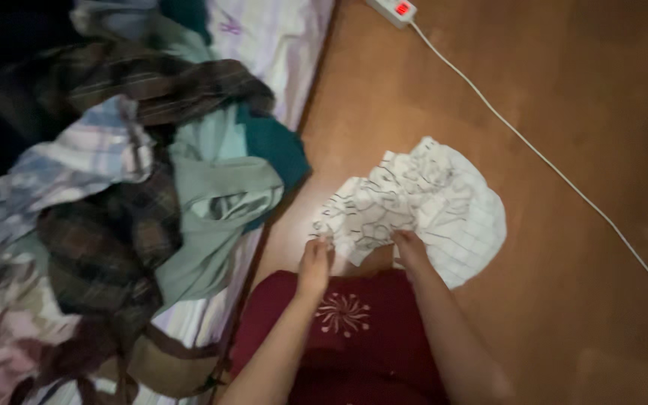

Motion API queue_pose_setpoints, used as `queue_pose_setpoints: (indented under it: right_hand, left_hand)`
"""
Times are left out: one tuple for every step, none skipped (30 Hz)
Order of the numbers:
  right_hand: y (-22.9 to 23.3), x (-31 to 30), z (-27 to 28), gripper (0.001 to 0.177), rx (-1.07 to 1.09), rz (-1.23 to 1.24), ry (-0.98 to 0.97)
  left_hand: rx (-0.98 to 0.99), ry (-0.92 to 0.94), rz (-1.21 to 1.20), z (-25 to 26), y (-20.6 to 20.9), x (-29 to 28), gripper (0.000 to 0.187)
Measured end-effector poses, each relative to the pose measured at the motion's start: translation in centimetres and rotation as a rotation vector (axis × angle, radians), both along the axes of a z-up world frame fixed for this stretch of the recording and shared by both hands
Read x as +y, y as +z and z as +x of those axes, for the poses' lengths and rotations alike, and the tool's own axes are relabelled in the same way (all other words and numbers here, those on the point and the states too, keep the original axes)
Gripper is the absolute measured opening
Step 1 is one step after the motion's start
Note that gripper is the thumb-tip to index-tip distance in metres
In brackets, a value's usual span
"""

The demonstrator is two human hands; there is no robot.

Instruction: The person sweeps the wooden floor using a broom and dustpan, collecting debris into the pan. Afterward, they pick up a pile of clothes from the floor and fold them one by one, placing the folded items onto a bed.

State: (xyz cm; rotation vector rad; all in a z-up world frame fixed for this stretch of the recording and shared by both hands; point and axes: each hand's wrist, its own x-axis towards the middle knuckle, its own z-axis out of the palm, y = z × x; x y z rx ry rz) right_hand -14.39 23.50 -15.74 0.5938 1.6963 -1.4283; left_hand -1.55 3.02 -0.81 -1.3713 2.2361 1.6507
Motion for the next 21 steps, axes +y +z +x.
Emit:
queue_pose_setpoints:
  right_hand:
    - [-1.5,1.1,-0.3,0.051,0.020,0.022,0.010]
    - [-2.9,1.7,-0.9,0.054,0.242,0.063,0.110]
    - [-4.1,2.3,-1.7,0.057,0.462,0.105,0.211]
    - [-5.1,2.8,-2.2,0.060,0.682,0.147,0.317]
    - [-6.0,3.1,-2.4,0.062,0.635,0.185,0.363]
    - [-6.8,3.0,-2.8,0.065,0.588,0.221,0.410]
    - [-7.5,2.8,-3.1,0.067,0.540,0.256,0.457]
    - [-8.0,2.3,-3.5,0.064,0.564,0.301,0.540]
    - [-8.3,1.7,-3.8,0.060,0.588,0.345,0.624]
    - [-8.3,1.3,-3.8,0.057,0.609,0.386,0.712]
    - [-7.9,0.9,-3.3,0.054,0.633,0.257,0.527]
    - [-6.9,0.1,-2.8,0.051,0.654,0.131,0.343]
    - [-5.4,-0.9,-2.3,0.048,0.670,0.007,0.157]
    - [-3.4,-1.8,-1.9,0.039,0.609,-0.080,0.174]
    - [-0.9,-2.3,-1.1,0.033,0.548,-0.167,0.191]
    - [1.7,-2.6,0.1,0.032,0.298,-0.281,0.229]
    - [4.4,-2.5,1.3,0.032,0.044,-0.390,0.263]
    - [7.0,-2.0,2.2,0.030,0.091,-0.419,0.297]
    - [9.4,-1.6,3.1,0.029,0.137,-0.448,0.330]
    - [11.4,-1.3,3.2,0.027,0.189,-0.476,0.365]
    - [12.9,-1.1,3.0,0.034,0.143,-0.451,0.196]
  left_hand:
    - [-0.008,-0.015,-0.002,-0.3,0.0,0.3,0.051]
    - [-0.016,-0.027,-0.008,-0.5,-0.2,0.3,0.052]
    - [-0.062,-0.054,-0.012,-0.6,-0.4,0.4,0.053]
    - [-0.106,-0.080,-0.017,-0.7,-0.6,0.3,0.053]
    - [-0.150,-0.106,-0.022,-0.9,-0.9,0.3,0.054]
    - [-0.148,-0.103,-0.024,-1.3,-1.2,0.3,0.054]
    - [-0.146,-0.100,-0.026,-1.7,-1.5,0.3,0.054]
    - [-0.144,-0.097,-0.031,-1.9,-1.6,0.2,0.054]
    - [-0.151,-0.082,-0.009,-2.2,-1.7,0.1,0.054]
    - [-0.160,-0.064,0.013,-2.3,-1.8,0.1,0.054]
    - [-0.168,-0.044,0.035,-2.4,-1.7,0.0,0.054]
    - [-0.155,-0.028,0.046,-2.6,-1.6,-0.1,0.054]
    - [-0.142,-0.013,0.056,-3.0,-1.3,-0.1,0.054]
    - [-0.124,0.005,0.065,-3.7,-0.8,0.0,0.054]
    - [-0.149,0.071,0.141,-4.5,-0.2,0.1,0.050]
    - [-0.177,0.141,0.216,-5.2,0.5,0.1,0.049]
    - [-0.206,0.213,0.290,-5.8,1.3,0.2,0.051]
    - [-0.120,0.188,0.293,-6.3,1.9,0.4,0.054]
    - [-0.034,0.163,0.297,-6.7,2.5,0.8,0.059]
    - [0.056,0.137,0.299,-7.1,2.7,1.2,0.066]
    - [0.034,0.077,0.361,-7.3,2.7,1.5,0.062]
